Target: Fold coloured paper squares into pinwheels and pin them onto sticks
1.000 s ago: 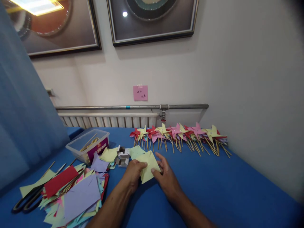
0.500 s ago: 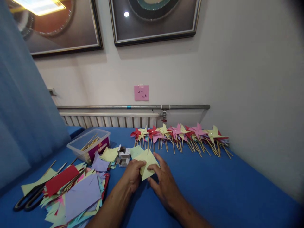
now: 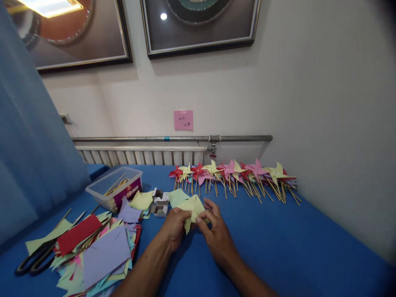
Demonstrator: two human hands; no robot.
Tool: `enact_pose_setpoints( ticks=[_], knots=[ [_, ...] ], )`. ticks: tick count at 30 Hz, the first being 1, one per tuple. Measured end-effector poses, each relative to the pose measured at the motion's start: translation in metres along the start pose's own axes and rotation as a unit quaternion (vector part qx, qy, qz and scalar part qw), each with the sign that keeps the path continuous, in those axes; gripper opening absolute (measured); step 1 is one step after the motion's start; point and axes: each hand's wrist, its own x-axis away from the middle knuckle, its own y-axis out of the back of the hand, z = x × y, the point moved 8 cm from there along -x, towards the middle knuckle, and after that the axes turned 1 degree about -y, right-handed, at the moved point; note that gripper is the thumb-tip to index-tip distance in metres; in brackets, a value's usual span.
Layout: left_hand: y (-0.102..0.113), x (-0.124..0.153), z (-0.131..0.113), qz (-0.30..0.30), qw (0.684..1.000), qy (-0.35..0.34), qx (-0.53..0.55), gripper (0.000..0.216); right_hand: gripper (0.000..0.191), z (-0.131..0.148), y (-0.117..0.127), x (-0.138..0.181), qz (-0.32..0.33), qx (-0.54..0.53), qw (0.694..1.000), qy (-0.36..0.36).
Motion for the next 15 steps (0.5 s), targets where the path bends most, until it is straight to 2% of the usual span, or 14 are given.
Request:
enact_pose_setpoints(
  ticks=[6,12,15],
  knots=[
    [-0.0014,-0.0005,0.0037,-0.002,1.0,0.001,-0.019,0.019,0.016,-0.0102,-0.0007,-0.0046,-0.007,-0.033,0.998,-0.051],
    [-0.0018,0.0003,0.0046,-0.012,1.0,0.008,-0.018,0.019,0.017,-0.0078,-0.003,-0.0059,0.001,-0.041,0.998,-0.042],
    [-0.0016,0.0009,0.005,-0.013,1.0,0.012,-0.015,0.019,0.019,-0.0104,-0.0038,-0.0055,0.007,-0.023,0.998,-0.063]
  ],
)
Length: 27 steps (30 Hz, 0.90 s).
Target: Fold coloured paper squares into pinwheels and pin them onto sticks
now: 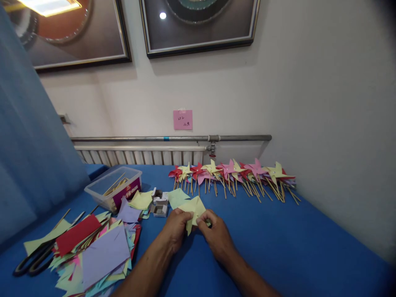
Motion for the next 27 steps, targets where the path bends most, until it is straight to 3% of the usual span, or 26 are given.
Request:
enact_pose_setpoints(
  ticks=[27],
  knots=[
    [-0.0002,0.0009,0.0024,-0.018,1.0,0.005,-0.019,0.016,0.029,-0.0016,0.0029,0.001,-0.03,0.042,0.998,-0.045]
  ],
)
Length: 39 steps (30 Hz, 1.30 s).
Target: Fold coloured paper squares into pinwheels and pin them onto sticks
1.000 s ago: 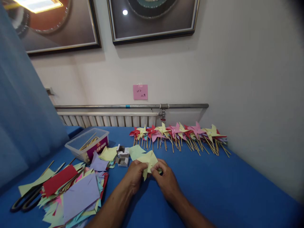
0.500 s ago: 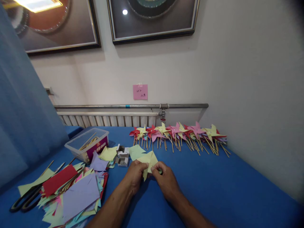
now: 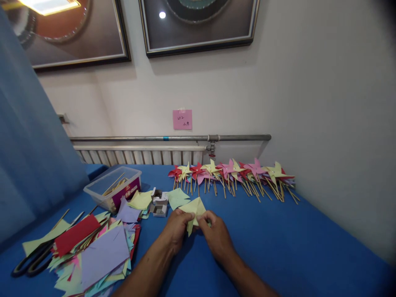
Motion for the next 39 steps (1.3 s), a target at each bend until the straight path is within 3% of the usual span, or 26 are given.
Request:
enact_pose_setpoints(
  ticks=[6,18,22,25,27,32,39],
  knots=[
    [0.001,0.001,0.004,-0.007,1.0,0.006,0.003,0.02,0.022,-0.008,0.002,-0.001,-0.02,0.001,0.998,-0.056],
    [0.007,-0.002,0.007,-0.005,0.999,0.004,-0.036,0.03,0.021,-0.007,0.003,0.001,-0.026,0.005,0.998,-0.056],
    [0.005,-0.001,0.005,-0.008,0.999,0.005,-0.034,0.029,0.015,-0.011,0.006,-0.002,-0.036,-0.061,0.996,-0.046],
    [0.002,-0.001,0.003,-0.005,1.0,0.002,-0.022,0.035,0.04,-0.02,0.008,-0.009,-0.05,-0.164,0.983,-0.06],
    [0.002,-0.001,0.003,-0.001,1.0,0.0,-0.022,0.037,0.05,-0.025,0.006,-0.012,-0.028,-0.203,0.976,-0.071],
    [0.007,-0.002,0.004,-0.007,0.999,-0.004,-0.048,0.034,0.032,-0.018,-0.004,-0.012,0.051,-0.237,0.968,-0.059],
    [0.015,-0.003,0.004,-0.047,0.996,-0.002,-0.075,0.03,0.025,-0.008,-0.003,-0.008,0.061,-0.189,0.98,-0.025]
  ],
)
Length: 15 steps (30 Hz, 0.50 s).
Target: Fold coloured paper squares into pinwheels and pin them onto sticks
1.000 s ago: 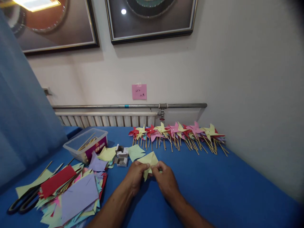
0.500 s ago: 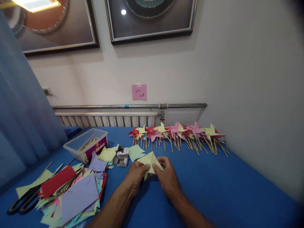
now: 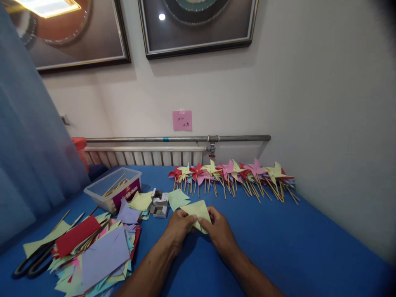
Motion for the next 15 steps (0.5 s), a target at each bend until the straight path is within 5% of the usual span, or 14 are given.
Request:
enact_pose_setpoints(
  ticks=[15],
  knots=[
    [-0.0024,-0.0067,0.0062,0.007,1.0,-0.019,-0.009,0.026,0.031,-0.0022,0.0071,-0.0034,-0.031,-0.033,0.999,-0.002]
  ],
)
